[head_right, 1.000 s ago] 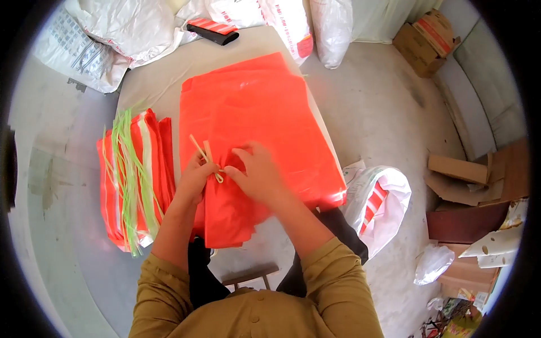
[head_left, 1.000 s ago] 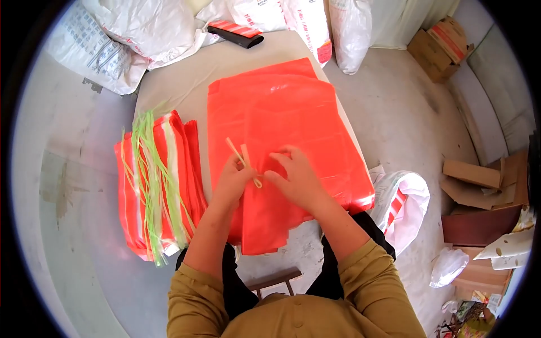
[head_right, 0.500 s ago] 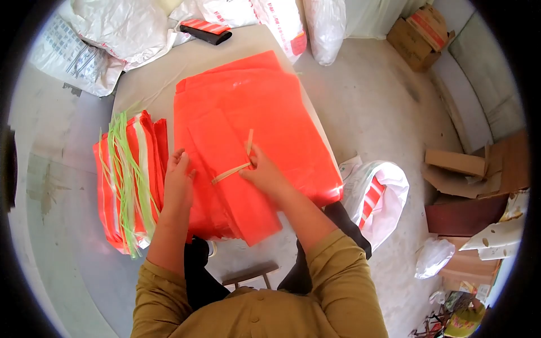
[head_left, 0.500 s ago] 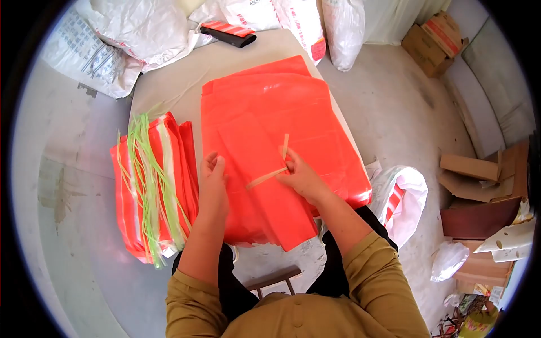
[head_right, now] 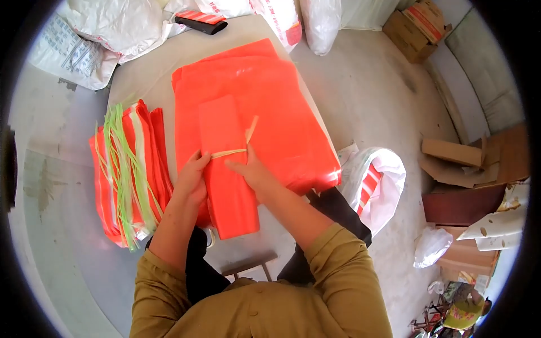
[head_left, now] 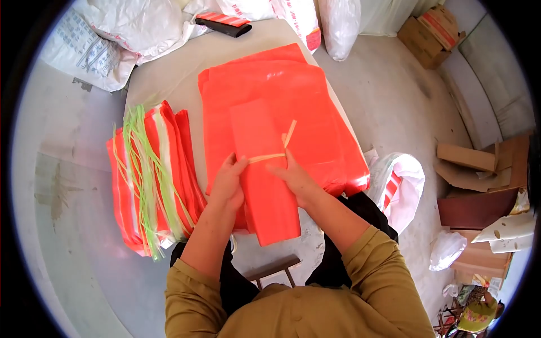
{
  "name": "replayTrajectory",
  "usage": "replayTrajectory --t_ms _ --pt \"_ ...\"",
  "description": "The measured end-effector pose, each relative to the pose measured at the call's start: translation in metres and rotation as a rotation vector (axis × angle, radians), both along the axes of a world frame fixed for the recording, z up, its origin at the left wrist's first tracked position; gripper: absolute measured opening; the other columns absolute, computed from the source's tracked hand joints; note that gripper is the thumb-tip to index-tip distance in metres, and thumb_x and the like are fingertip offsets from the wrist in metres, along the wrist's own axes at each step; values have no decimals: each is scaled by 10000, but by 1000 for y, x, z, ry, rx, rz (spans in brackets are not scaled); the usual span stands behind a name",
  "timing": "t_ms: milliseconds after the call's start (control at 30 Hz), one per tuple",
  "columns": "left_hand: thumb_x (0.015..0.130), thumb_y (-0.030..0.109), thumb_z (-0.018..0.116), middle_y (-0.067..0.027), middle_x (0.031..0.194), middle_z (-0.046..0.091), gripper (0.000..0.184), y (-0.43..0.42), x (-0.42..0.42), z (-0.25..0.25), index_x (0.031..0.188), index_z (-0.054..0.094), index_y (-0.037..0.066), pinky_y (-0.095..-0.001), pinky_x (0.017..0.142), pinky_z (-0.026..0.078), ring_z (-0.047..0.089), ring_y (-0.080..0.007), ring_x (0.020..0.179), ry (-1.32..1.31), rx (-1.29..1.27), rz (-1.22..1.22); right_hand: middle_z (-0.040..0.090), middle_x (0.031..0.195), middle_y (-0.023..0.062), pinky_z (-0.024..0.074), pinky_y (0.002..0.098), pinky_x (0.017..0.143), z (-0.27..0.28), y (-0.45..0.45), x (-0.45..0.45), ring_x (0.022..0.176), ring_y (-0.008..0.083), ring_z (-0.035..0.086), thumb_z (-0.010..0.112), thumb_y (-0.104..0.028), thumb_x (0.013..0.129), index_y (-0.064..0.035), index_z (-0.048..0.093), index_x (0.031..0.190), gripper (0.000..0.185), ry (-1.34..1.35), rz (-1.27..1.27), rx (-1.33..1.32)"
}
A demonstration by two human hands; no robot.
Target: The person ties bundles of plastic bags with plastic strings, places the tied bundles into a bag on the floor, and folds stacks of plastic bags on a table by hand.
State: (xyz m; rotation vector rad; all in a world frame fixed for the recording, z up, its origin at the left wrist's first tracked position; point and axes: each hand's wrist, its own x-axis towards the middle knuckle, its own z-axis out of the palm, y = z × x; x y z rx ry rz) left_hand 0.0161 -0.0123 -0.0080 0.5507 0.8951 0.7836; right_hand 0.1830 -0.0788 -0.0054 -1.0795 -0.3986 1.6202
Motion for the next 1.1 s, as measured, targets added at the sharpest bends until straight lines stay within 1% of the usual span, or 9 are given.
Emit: replayTrajectory --t_ms 200,300,433,633,767,800,833,933,1100 --pt "1008 105 625 -109 1323 636 423 6 -8 -30 1407 520 13 -392 1105 461 602 -248 1234 23 164 -142 513 1464 170 584 449 967 13 -19 15 1224 288 615 716 0 912 -171 52 1679 1028 -34 44 -4" --pt "1040 231 612 -113 1323 646 455 8 -4 -27 1433 516 23 -395 1125 436 600 -263 1248 -184 161 -184 536 1437 180 584 431 973 3 -25 31 1220 272 620 697 40 898 -169 24 1680 1053 55 -10 102" --pt "1079 379 556 -152 1456 564 570 10 -10 -25 1496 452 6 -420 1160 393 544 -284 1352 28 167 -162 580 1378 168 576 422 979 65 -59 81 1170 266 652 685 68 882 -134 127 1666 984 126 -142 232" --pt "1093 339 538 -182 1499 516 551 8 -10 -35 1513 420 4 -413 1189 351 502 -294 1407 164 161 -152 627 1347 165 538 452 1049 91 -183 204 1216 297 647 661 90 848 -25 406 1530 737 -60 -433 495" --pt "1097 288 535 -172 1484 532 476 12 -14 -46 1473 460 5 -413 1193 346 502 -292 1409 200 209 -163 657 1276 175 551 447 1026 10 -251 260 1144 305 678 663 53 859 2 443 1470 651 -110 -618 558" --pt "1098 279 533 -169 1478 537 458 13 -16 -47 1461 472 6 -410 1189 352 503 -291 1407 196 218 -164 695 1182 166 574 417 979 -32 -267 275 1068 284 704 658 16 869 28 505 1400 553 -126 -621 525" --pt "1099 269 532 -165 1471 543 440 14 -19 -48 1449 484 8 -408 1185 359 504 -290 1406 194 226 -165 633 1350 163 547 487 1052 -85 -288 292 1221 331 648 722 -8 854 -34 389 1527 751 -76 -595 484" --pt "1098 252 532 -152 1442 563 411 16 -24 -53 1432 506 14 -388 1162 388 522 -273 1384 212 220 -147 655 1317 131 578 475 1005 -250 -339 287 1160 301 673 745 -133 905 -61 465 1486 649 63 -781 -7" --pt "1096 233 537 -129 1409 582 384 16 -25 -47 1416 526 20 -358 1127 422 558 -242 1332 262 242 -150 617 1357 154 585 506 987 -336 -364 248 1198 319 648 640 1 957 -47 427 1509 593 57 -896 -101"
